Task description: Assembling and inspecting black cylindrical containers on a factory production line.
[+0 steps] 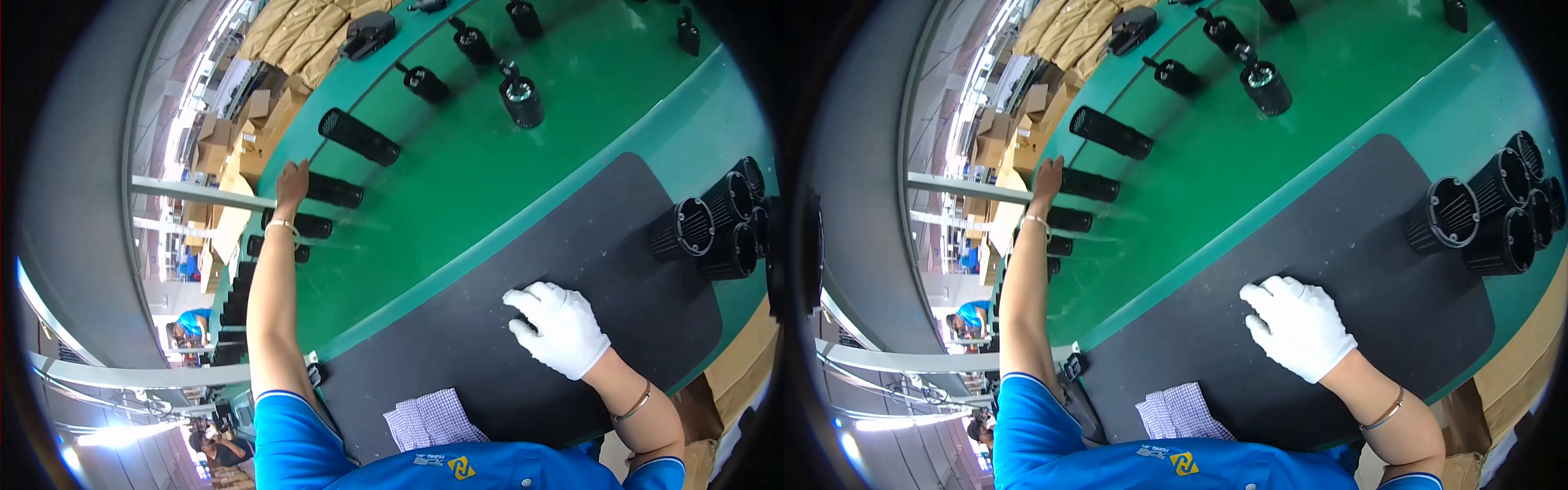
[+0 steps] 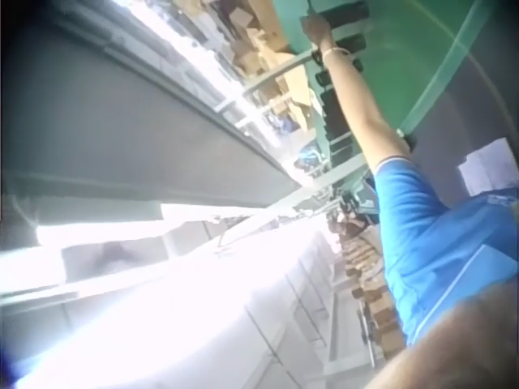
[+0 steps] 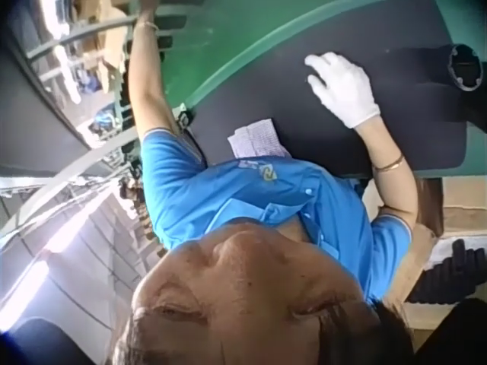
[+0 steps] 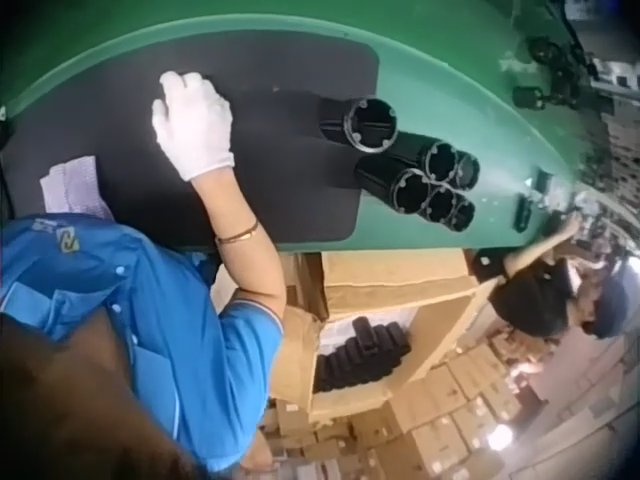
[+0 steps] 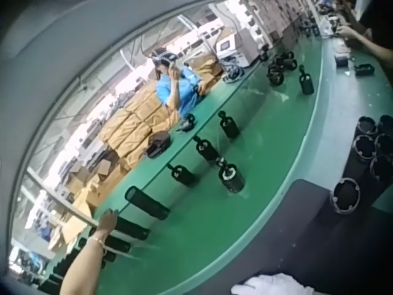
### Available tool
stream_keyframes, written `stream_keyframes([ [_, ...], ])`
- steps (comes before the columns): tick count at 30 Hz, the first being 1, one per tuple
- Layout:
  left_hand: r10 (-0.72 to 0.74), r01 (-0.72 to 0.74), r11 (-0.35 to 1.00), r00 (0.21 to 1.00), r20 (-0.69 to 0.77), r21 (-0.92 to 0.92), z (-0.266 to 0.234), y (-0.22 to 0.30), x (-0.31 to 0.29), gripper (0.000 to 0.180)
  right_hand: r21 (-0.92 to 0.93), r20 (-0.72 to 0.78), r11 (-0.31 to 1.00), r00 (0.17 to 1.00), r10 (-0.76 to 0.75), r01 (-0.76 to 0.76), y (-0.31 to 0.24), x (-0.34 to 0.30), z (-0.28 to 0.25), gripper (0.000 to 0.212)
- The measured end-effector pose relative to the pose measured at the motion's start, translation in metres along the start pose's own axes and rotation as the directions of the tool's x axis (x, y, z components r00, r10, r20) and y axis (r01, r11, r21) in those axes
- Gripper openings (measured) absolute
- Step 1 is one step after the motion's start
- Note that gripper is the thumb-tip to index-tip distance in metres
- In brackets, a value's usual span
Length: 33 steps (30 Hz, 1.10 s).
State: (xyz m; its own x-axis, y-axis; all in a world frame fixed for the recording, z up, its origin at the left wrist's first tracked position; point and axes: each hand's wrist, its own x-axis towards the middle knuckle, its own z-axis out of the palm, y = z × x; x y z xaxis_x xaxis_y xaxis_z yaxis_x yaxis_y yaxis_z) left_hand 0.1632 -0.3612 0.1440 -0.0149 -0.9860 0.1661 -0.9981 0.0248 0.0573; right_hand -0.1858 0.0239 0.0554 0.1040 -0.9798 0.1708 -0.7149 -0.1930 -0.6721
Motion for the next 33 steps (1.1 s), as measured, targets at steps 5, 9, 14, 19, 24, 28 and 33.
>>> stream_keyframes([
  [5, 0.018, -0.019, 0.999, 0.999, 0.038, 0.037, 0.006, 0.007, -0.003, 0.048, -0.001, -0.032, 0.999, 0.998, -0.045, 0.045, 0.0, -0.001, 0.005, 0.023],
  [9, 0.02, -0.019, 0.997, 0.999, -0.024, 0.077, 0.003, 0.014, -0.002, 0.047, 0.017, -0.025, 0.999, 0.999, -0.033, 0.033, 0.001, -0.003, 0.006, 0.022],
  [14, 0.137, -0.089, 0.98, 0.951, -0.277, 0.179, 0.005, 0.016, -0.003, 0.054, 0.056, -0.035, 0.998, 0.999, -0.005, 0.007, 0.003, -0.006, 0.002, 0.022],
  [19, 0.214, -0.095, 0.967, 0.803, -0.556, 0.235, -0.012, -0.003, -0.022, 0.065, 0.069, -0.019, 0.995, 0.998, -0.064, 0.066, 0.004, -0.007, -0.008, 0.022],
  [24, 0.336, -0.543, 0.725, 0.815, -0.472, -0.423, -0.014, 0.122, -0.207, 0.05, 0.09, -0.013, 0.996, 1.0, -0.025, 0.026, 0.009, -0.009, -0.003, 0.023],
  [28, 0.65, -0.565, 0.509, 0.747, -0.14, -0.649, 0.007, 0.162, -0.356, 0.058, 0.07, -0.063, 0.993, 0.994, -0.093, 0.098, 0.005, -0.009, -0.001, 0.024],
  [33, 0.572, -0.374, 0.456, 0.818, -0.055, -0.807, 0.03, 0.168, -0.44, 0.048, 0.201, -0.042, 0.977, 0.997, -0.064, 0.071, -0.003, -0.009, 0.004, 0.027],
])
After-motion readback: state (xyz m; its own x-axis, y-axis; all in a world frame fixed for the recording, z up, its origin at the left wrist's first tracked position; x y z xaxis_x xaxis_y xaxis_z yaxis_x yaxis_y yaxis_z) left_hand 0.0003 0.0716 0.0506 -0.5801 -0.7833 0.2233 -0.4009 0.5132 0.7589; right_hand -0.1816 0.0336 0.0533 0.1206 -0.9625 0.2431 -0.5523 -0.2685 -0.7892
